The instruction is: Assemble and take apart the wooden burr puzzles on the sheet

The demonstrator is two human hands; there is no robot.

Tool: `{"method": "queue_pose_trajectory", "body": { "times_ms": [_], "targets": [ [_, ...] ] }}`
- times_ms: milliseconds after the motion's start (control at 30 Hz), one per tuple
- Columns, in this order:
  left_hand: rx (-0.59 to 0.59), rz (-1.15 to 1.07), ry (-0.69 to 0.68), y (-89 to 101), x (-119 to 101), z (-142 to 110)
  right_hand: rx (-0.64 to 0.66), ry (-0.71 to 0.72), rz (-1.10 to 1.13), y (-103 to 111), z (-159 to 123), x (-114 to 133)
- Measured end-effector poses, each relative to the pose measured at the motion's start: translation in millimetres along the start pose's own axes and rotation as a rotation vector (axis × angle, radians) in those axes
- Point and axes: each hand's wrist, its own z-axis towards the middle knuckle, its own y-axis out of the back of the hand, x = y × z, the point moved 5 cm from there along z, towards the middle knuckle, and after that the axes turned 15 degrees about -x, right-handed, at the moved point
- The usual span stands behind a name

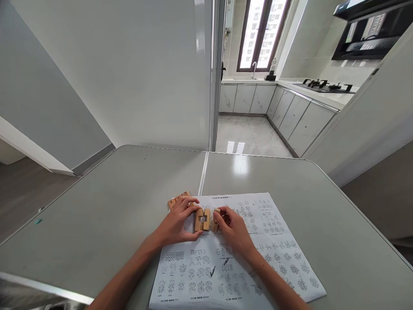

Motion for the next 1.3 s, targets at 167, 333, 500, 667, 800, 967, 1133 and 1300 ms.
{"method": "queue_pose_trajectory", "body": {
  "times_ms": [167,333,500,667,800,967,1133,1300],
  "targets": [
    [0.023,-0.012,-0.008,-3.9,-0.8,-0.6,-0.005,-0.001,-0.005,-1.8,2.6,-9.6],
    [0.043,0.010,-0.027,-7.3,-3.1,-1.0,0.003,0.035,-0.035,-3.8,2.9,-16.4],
    [0.047,0.046,-0.023,-9.6,-2.2,-2.5,-0.008,0.072,-0.086,-3.2,1.2,-11.2],
    [0.042,0.051,-0.015,-10.8,-2.0,-3.1,-0.025,0.077,-0.094,-3.0,0.1,-8.7],
    [0.041,0.054,-0.010,-10.5,-3.2,-2.3,-0.039,0.104,-0.096,-3.8,0.1,-7.3],
    [0.013,0.062,0.001,-10.1,-2.9,-1.9,-0.047,0.141,-0.107,-5.1,0.1,-8.0],
    [-0.009,0.072,0.011,-10.3,-3.6,0.0,-0.041,0.151,-0.115,-5.4,-0.2,-8.2],
    [0.004,0.084,0.023,-11.2,-3.0,-0.5,-0.047,0.157,-0.112,-5.5,-1.6,-7.4]
  ]
}}
